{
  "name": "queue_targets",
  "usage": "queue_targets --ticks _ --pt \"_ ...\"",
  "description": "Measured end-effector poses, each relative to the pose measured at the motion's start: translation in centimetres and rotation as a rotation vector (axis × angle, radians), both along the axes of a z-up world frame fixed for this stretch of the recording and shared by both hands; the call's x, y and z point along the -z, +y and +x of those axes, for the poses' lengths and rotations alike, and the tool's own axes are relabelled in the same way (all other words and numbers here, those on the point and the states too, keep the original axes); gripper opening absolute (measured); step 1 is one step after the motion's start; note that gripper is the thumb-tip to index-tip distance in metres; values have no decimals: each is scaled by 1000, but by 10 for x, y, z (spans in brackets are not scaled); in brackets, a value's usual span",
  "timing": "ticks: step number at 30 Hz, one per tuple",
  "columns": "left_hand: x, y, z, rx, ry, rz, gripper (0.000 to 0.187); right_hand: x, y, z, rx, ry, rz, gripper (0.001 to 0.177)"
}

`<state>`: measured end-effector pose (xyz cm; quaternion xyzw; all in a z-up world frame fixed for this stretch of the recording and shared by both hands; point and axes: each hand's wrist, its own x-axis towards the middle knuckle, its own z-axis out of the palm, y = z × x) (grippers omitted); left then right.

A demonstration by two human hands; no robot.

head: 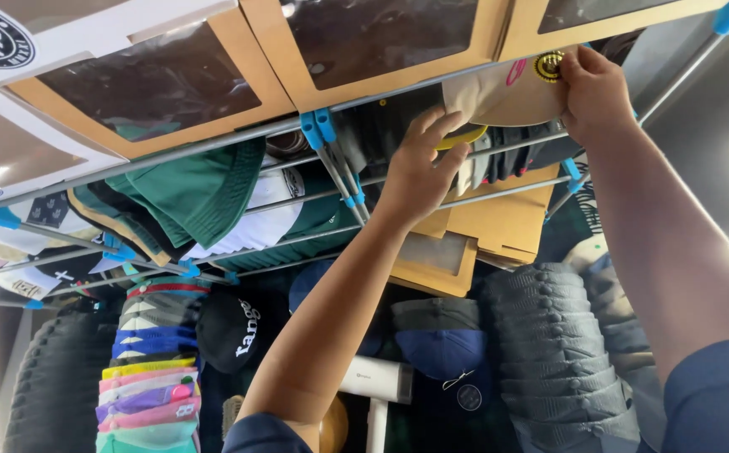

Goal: Cleaning and reshaping baseball caps using a brush and a hair dryer in a storage area.

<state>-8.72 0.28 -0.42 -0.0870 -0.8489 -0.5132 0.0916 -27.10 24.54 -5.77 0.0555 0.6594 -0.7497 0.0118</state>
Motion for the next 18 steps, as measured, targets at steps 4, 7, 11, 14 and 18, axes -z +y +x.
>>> queue_targets --ticks 4,7,11,14,18 --pt "0 -6 8 -61 25 9 55 15 -25 -21 -37 -12 76 24" --pt "7 -11 11 -88 -37 22 62 25 -33 -26 -60 300 805 35" --pt "8 -16 24 -97 -86 7 62 24 -37 -20 -40 322 812 39" --pt "1 -14 43 -81 -115 -22 63 31 -33 -23 -36 452 874 38" --pt "20 -17 110 69 -31 24 57 42 -37 -24 61 672 1211 37"
